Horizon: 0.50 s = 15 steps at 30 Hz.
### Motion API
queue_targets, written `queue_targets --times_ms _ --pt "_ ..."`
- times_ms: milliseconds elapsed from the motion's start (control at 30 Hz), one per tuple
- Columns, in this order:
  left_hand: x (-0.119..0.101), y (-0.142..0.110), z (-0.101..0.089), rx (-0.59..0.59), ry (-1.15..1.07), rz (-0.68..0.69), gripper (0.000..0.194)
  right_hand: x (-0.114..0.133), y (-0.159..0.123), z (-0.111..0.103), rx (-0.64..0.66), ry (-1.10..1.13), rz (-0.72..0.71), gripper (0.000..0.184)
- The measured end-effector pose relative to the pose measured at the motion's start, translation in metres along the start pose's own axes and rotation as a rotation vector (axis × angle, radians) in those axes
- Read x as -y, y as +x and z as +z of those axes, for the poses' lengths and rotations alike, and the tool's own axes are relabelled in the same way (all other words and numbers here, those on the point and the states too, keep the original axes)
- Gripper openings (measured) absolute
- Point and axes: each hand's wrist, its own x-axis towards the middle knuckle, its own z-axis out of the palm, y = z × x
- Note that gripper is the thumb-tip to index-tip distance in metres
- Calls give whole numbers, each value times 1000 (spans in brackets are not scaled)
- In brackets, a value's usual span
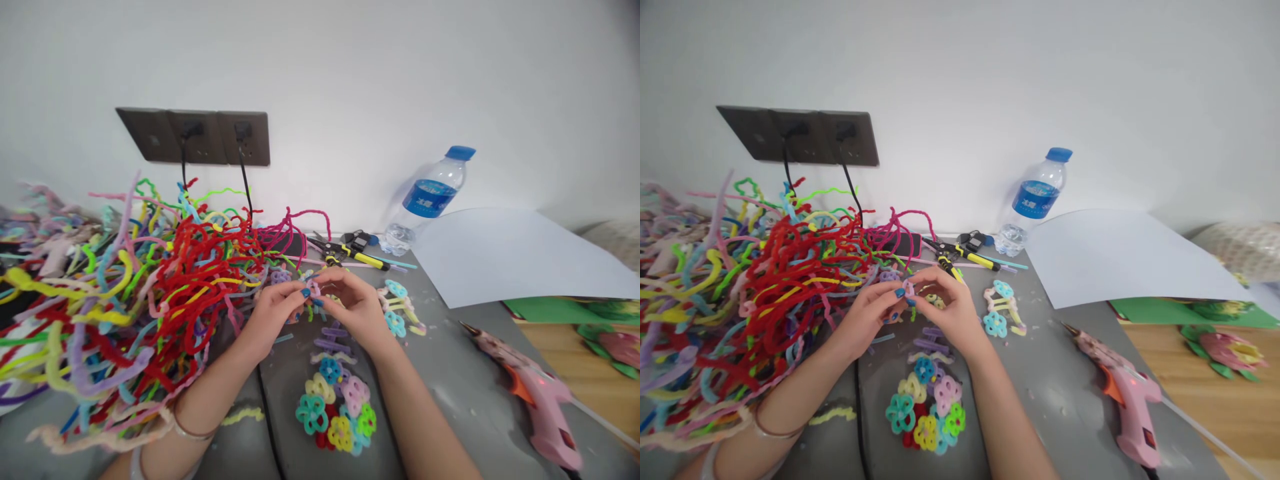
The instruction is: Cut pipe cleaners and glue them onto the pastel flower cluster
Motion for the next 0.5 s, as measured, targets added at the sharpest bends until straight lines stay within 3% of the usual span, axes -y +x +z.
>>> queue_targets --times_ms 267,500 --pt "1 0 -1 -21 43 40 36 2 0 1 44 11 3 20" --pt "2 0 -1 -40 82 31 36 0 0 1 -20 14 -15 16"
